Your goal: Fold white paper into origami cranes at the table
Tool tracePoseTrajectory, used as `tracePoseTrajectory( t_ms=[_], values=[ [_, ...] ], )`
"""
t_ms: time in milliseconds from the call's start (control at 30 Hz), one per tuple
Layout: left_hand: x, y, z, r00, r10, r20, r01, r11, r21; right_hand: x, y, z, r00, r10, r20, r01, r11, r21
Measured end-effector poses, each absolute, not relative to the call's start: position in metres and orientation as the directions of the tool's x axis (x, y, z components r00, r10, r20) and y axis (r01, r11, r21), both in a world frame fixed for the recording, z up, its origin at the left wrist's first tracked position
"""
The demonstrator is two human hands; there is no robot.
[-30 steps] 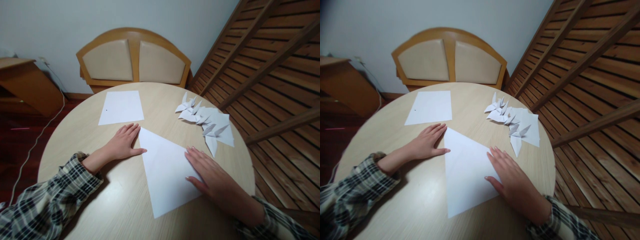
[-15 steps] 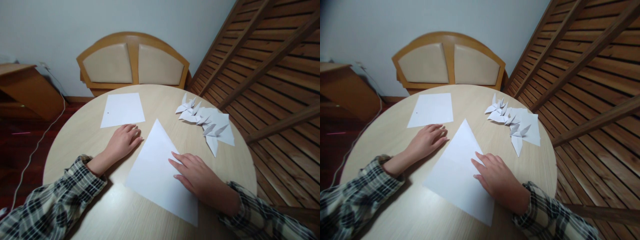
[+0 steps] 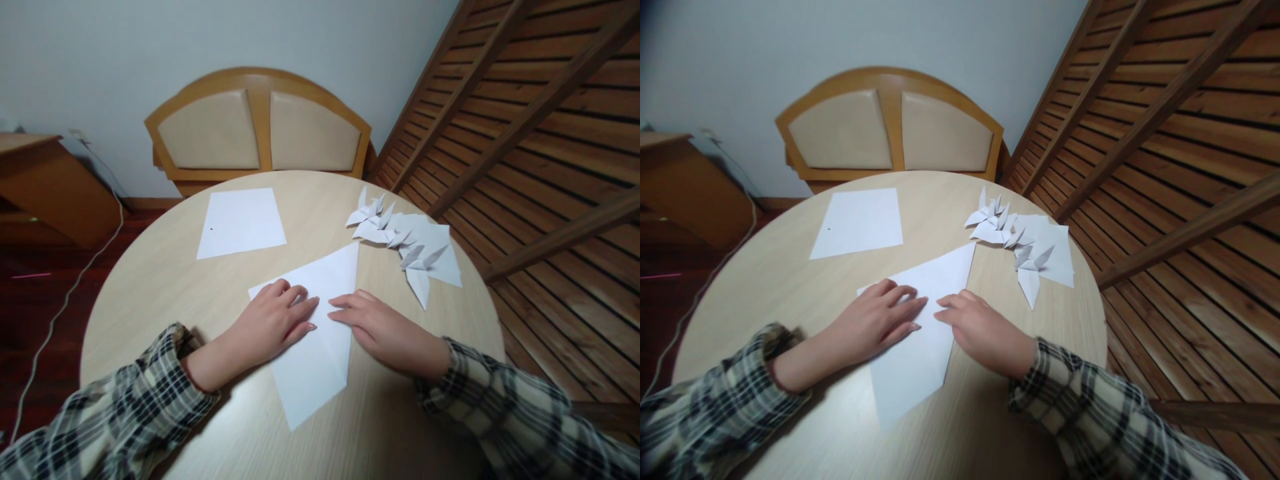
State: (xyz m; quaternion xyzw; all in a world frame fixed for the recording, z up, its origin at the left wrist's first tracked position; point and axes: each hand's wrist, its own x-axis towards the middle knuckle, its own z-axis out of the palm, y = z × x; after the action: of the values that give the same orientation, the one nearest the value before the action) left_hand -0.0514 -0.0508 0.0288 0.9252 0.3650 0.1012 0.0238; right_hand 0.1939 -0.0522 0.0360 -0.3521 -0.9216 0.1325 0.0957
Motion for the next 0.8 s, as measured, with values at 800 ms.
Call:
tracePoseTrajectory(
  t_ms=[800],
  values=[
    [-0.066,-0.032,0.027,0.762,0.605,0.230,0.581,-0.796,0.171,0.219,-0.046,0.029,-0.650,0.743,0.162,0.696,0.667,-0.265]
  ],
)
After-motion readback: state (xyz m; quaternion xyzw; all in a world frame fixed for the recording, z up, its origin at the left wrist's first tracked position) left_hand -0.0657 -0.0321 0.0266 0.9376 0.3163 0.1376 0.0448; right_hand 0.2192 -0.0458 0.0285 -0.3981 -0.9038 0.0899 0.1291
